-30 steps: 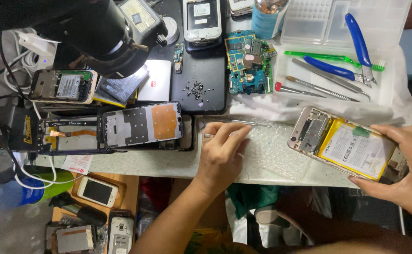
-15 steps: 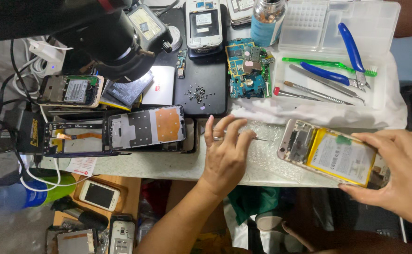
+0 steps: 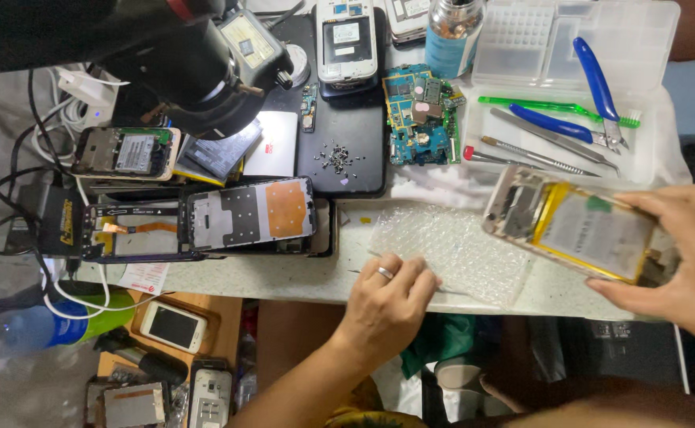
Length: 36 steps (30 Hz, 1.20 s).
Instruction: The person disassembles a smartphone by removing the back cover and using a metal spudger to pry and disconnect internal components. They lift the motherboard and set it aside, then continue to separate the battery and other parts from the frame.
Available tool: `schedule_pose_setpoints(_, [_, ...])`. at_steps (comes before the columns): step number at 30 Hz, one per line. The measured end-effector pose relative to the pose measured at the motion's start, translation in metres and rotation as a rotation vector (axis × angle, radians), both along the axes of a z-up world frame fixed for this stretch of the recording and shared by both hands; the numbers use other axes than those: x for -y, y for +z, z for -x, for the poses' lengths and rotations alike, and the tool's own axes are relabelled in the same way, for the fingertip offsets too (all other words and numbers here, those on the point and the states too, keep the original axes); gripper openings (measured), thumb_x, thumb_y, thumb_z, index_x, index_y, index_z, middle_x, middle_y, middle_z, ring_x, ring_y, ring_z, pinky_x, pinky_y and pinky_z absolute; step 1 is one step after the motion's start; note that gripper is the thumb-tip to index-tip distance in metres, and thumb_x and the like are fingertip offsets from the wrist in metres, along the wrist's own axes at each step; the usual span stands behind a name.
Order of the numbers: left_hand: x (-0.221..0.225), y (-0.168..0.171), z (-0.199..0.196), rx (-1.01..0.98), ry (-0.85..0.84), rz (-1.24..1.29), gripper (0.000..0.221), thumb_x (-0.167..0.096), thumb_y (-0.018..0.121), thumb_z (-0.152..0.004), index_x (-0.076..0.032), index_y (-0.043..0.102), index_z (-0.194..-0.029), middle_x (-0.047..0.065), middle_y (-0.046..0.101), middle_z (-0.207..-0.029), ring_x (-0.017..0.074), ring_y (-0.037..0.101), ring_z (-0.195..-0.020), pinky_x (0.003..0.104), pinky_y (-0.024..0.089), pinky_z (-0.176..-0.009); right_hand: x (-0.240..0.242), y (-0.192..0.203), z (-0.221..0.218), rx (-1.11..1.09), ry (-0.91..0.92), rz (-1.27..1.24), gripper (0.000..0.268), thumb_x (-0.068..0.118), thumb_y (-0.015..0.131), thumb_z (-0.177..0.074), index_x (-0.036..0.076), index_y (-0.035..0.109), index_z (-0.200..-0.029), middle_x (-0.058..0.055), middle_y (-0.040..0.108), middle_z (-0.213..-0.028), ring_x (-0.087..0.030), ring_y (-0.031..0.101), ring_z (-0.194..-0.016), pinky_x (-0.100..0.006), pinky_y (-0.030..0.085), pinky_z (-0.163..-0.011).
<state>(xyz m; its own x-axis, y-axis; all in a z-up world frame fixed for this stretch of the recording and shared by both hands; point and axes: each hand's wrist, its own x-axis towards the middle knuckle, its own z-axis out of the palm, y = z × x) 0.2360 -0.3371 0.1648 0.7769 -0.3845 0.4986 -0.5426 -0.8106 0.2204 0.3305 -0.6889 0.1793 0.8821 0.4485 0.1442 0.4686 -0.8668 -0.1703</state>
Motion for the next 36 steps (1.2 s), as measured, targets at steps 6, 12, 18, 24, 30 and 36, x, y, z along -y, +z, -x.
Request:
schedule_pose_setpoints(6, [0.012,-0.007,-0.006,0.09,-0.009,0.054,0.009,-0.014,0.072,-0.094,-0.007,0.068,-0.095,0.007,0.068,-0.103,0.0234,0.06,-0.088,0.036,0.047,-0.077,-0.064,0.025,-0.011,0.025,0.143,0.04,0.094,0.052,0.089,-0.047,0.01,0.062,-0.127,-0.009,0.061,-0.12,-0.029,0.058,-0.116,-0.046,0.047,-0.102])
schedule_pose_setpoints(12, [-0.018,-0.011,0.0,0.308,-0.155,0.071,0.024,-0.026,0.078,-0.102,-0.004,0.071,-0.097,0.008,0.071,-0.103,0.0201,0.061,-0.083,0.033,0.048,-0.07,-0.112,0.018,-0.013,-0.043,0.26,-0.09,0.094,0.051,0.088,-0.052,0.011,0.062,-0.133,-0.01,0.059,-0.126,-0.033,0.055,-0.118,-0.045,0.046,-0.101])
schedule_pose_setpoints(18, [-0.041,-0.023,-0.003,0.329,-0.256,0.28,0.045,-0.044,0.065,-0.104,0.001,0.074,-0.1,0.015,0.072,-0.106,0.0246,0.061,-0.087,0.036,0.051,-0.073,-0.126,0.01,-0.012,-0.044,0.317,-0.105,0.108,0.06,0.083,-0.059,0.009,0.054,-0.149,-0.01,0.059,-0.128,-0.032,0.054,-0.118,-0.047,0.045,-0.1])
schedule_pose_setpoints(24, [-0.039,-0.038,-0.001,0.386,-0.138,0.59,0.063,-0.057,0.039,-0.108,-0.004,0.072,-0.101,0.013,0.054,-0.089,0.0261,0.053,-0.086,0.039,0.047,-0.073,-0.069,0.014,-0.022,-0.125,0.037,-0.206,0.067,0.039,0.084,-0.071,0.015,0.071,-0.132,-0.009,0.074,-0.102,-0.02,0.069,-0.089,-0.036,0.056,-0.079])
schedule_pose_setpoints(30, [-0.044,-0.047,0.001,0.196,-0.103,0.814,0.061,-0.055,0.043,-0.109,-0.001,0.067,-0.092,0.004,0.049,-0.069,0.0183,0.048,-0.06,0.034,0.036,-0.054,-0.051,0.003,-0.042,-0.269,-0.122,-0.398,0.033,0.017,0.075,-0.091,0.007,0.075,-0.123,-0.011,0.071,-0.073,-0.014,0.064,-0.056,-0.029,0.049,-0.054])
schedule_pose_setpoints(36, [-0.042,-0.04,-0.001,0.133,-0.056,0.852,0.049,-0.042,0.051,-0.112,-0.001,0.065,-0.088,0.006,0.048,-0.064,0.0193,0.045,-0.054,0.035,0.033,-0.053,-0.081,0.032,-0.033,-0.339,-0.24,0.074,0.042,0.028,0.08,-0.086,0.02,0.076,-0.126,-0.007,0.073,-0.071,-0.018,0.066,-0.056,-0.032,0.052,-0.058])
